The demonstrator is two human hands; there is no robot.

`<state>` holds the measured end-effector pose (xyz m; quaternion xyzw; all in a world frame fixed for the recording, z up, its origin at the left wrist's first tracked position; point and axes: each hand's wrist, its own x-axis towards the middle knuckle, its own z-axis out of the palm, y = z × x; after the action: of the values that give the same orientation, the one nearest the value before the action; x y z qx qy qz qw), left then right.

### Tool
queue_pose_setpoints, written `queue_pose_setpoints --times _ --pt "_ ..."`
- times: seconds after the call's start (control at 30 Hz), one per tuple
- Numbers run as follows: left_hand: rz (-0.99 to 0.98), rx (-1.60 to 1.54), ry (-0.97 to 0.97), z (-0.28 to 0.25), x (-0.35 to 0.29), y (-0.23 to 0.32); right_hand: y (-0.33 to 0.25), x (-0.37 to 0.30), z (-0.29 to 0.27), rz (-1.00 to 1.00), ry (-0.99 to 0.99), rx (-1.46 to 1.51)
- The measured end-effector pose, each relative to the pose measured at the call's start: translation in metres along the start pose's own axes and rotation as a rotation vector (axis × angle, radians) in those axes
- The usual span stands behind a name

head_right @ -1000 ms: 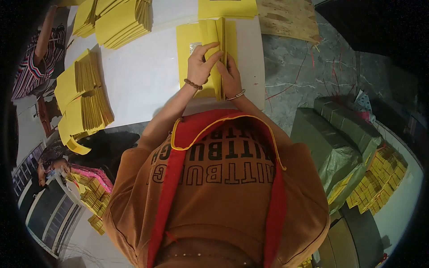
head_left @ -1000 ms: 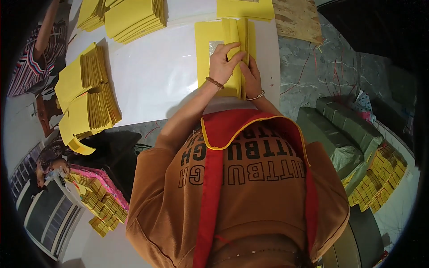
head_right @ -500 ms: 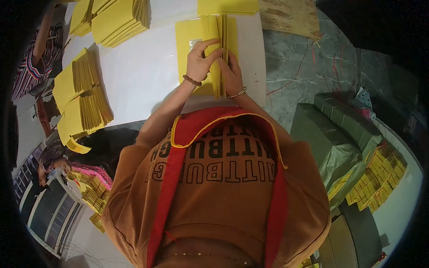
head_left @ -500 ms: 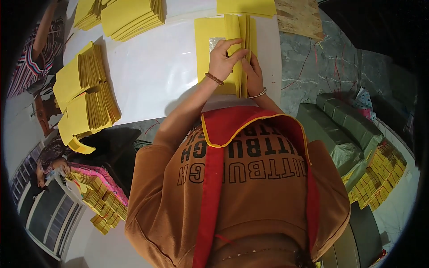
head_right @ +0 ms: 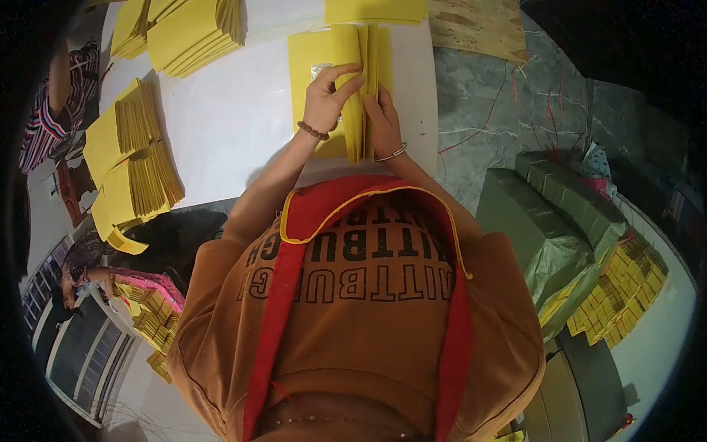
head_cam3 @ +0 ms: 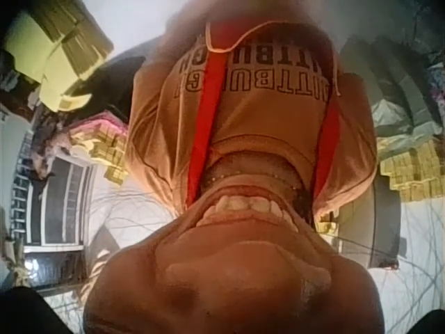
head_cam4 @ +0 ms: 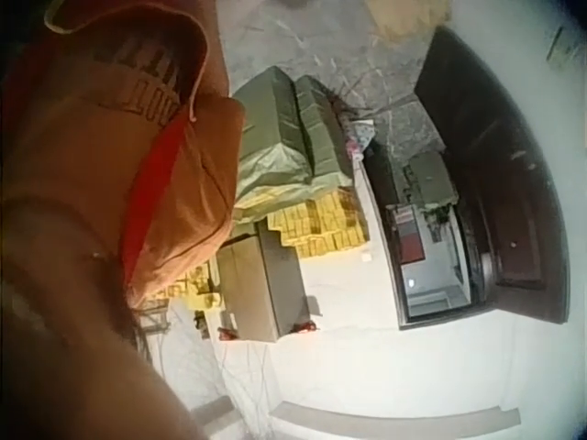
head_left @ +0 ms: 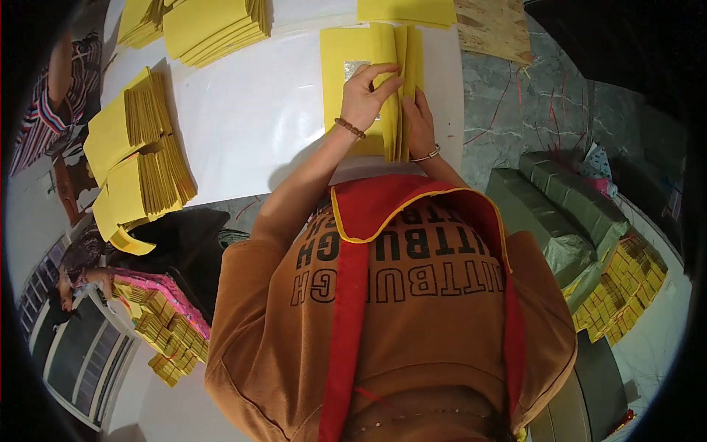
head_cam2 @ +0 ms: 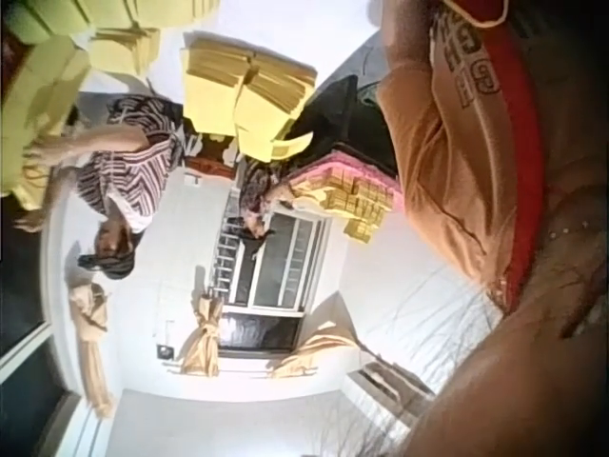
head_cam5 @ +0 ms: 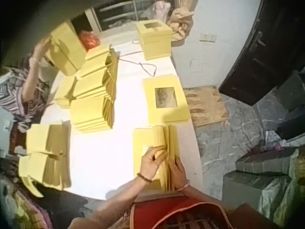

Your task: Manually sorting and stacking yellow joss paper sheets with foil centers.

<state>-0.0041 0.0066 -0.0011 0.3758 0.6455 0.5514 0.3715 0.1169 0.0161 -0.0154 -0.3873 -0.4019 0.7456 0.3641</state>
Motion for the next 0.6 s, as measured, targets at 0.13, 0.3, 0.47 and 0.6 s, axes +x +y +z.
queue_pose_setpoints --times 0.13,0.3,0.47,0.6 --pt "0.029 0.001 0.003 0.001 0.0 -0.001 0.002 0.002 -0.002 0.013 0.007 0.0" --pt "-0.034 0.05 -0.024 -0.002 -0.001 0.006 -0.001 0.001 0.0 -0.008 0.002 -0.043" --pt "0.097 0.049 0.022 0.002 0.001 -0.001 -0.005 -0.001 0.002 -0.013 -0.009 0.046" --pt "0.029 0.057 0.008 0.002 0.0 0.0 -0.002 0.001 0.0 0.033 0.007 0.041"
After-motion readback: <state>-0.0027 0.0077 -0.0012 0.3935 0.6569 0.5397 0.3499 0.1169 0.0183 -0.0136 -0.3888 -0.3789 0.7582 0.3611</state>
